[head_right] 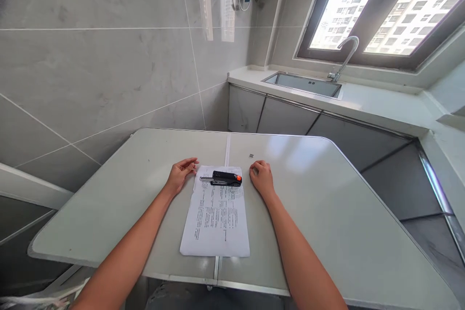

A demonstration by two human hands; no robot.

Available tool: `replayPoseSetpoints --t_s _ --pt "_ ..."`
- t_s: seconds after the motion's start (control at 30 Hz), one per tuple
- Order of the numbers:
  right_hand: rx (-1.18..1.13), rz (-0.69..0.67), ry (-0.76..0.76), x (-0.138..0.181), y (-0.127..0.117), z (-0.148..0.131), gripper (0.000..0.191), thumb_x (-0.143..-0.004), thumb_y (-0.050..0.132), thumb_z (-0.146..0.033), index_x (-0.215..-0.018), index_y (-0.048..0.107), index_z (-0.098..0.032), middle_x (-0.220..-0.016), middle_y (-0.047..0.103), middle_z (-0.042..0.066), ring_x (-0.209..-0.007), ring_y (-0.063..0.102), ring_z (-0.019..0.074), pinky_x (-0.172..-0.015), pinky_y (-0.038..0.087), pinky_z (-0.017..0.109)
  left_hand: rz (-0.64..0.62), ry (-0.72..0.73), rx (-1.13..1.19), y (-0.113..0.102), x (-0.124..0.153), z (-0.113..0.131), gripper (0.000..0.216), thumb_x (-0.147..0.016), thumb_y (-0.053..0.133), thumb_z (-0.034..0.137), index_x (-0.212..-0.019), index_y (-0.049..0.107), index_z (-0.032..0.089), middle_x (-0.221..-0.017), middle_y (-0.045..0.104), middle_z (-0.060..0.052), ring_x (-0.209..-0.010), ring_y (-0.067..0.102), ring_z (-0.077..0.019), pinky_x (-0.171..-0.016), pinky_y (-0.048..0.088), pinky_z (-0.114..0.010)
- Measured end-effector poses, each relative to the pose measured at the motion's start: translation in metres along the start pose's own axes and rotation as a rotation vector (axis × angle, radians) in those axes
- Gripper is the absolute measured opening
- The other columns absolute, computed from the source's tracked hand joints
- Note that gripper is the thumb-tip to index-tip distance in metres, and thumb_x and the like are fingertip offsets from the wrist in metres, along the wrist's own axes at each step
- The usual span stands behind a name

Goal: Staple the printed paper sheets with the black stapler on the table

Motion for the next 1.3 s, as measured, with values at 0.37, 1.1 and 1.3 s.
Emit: replayPoseSetpoints --t_s 0.37,1.1,1.3 --pt "-0.207 0.064 -0.293 0.023 0.001 -0.079 0.019 -0.099 0.056 -0.026 -0.085 0.068 -0.024 -0.093 0.069 0.006 -0.087 0.059 0.023 -0.081 0.05 0.039 -0.303 0.178 -0.492 0.027 0.019 0.009 0.024 -0.086 0.08 0.04 -0.103 0.083 0.023 -0.106 0.08 -0.008 -0.105 0.074 -0.0282 -0.098 0.056 -0.045" --pt "-0.257 -0.271 -0.353 0.029 0.02 -0.086 0.034 -0.097 0.065 -0.036 -0.13 0.063 -0.028 -0.121 0.069 0.008 -0.11 0.062 0.0271 -0.095 0.053 0.044 -0.528 0.331 -0.78 0.02 0.018 0.009 0.026 -0.096 0.067 0.041 -0.117 0.079 0.031 -0.123 0.075 -0.003 -0.121 0.068 -0.0258 -0.106 0.055 -0.045" --pt "-0.349 -0.334 -0.329 0.031 0.026 -0.082 0.034 -0.096 0.063 -0.027 -0.13 0.065 -0.03 -0.118 0.072 0.006 -0.107 0.068 0.0246 -0.098 0.054 0.043 -0.454 0.387 -0.803 0.005 0.015 0.015 0.016 -0.096 0.067 0.036 -0.098 0.082 0.03 -0.103 0.079 -0.003 -0.113 0.07 -0.0255 -0.102 0.055 -0.044"
Point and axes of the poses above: each hand's wrist, its own x-axis away from the middle knuckle, its own y-axis out of the palm, z = x × y, the point moved 5 cm from there along -x, towards the middle knuckle
